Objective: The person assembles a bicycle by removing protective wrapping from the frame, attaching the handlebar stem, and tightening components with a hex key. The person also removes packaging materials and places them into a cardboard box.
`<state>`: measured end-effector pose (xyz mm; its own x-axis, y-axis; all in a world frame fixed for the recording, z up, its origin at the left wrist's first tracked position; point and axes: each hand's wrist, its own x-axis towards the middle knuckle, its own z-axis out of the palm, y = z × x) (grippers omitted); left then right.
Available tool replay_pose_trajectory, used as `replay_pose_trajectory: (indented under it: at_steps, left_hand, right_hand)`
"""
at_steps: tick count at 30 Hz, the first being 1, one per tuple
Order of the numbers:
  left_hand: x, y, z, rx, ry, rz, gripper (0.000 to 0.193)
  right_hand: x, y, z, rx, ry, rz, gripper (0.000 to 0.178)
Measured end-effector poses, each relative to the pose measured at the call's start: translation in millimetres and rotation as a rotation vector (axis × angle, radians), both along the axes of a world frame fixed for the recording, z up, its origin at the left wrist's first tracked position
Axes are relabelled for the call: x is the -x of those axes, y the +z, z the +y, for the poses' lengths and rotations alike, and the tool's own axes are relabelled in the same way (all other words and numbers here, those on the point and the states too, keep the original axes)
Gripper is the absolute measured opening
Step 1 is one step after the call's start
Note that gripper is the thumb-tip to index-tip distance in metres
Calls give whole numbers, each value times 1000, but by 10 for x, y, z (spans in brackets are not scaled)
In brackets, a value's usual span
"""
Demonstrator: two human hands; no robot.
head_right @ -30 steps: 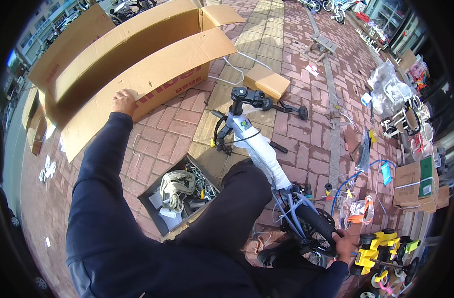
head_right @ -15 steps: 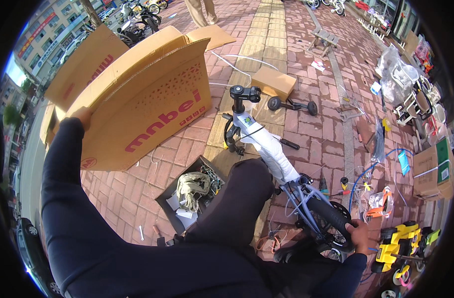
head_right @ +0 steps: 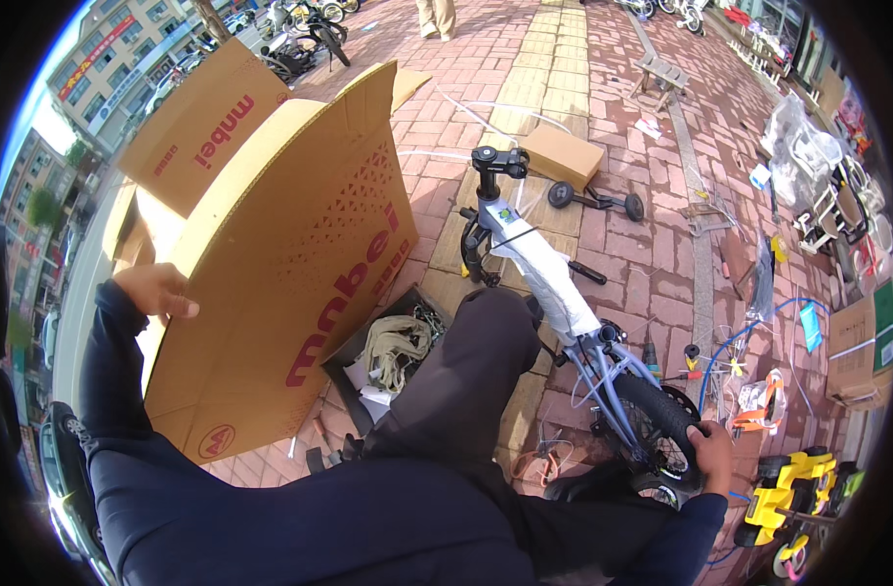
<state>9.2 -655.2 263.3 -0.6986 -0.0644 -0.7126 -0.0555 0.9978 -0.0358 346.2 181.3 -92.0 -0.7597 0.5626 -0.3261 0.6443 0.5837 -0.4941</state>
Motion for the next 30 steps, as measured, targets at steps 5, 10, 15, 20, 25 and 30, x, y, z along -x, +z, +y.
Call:
replay_pose_trajectory:
  at_steps: [5,10,15,20,25,30]
  left_hand:
    - [373,-483,36,-296,114,98,111]
    - [274,-1654,199,-236,-260,221,119]
    - [32,-2139,360,-58,92,515,90]
    - [331,-2249,-2,255,140,865,45]
    - [623,-2203,-414,228,175,804,63]
    - [966,-1884,-727,38,202,552,87]
  right_hand:
    - [-57,-48,18,-19,-14,5,40]
    - [-115,-34,-36,-70,4,27,40]
    - [-90,-19,-57,-54,7,23,42]
    - [-64,22,-74,-40,-13,-1,44]
    - [-66,53,-128,-113,-20,1,45]
    - [-55,83,-170,-105,-10,18,43]
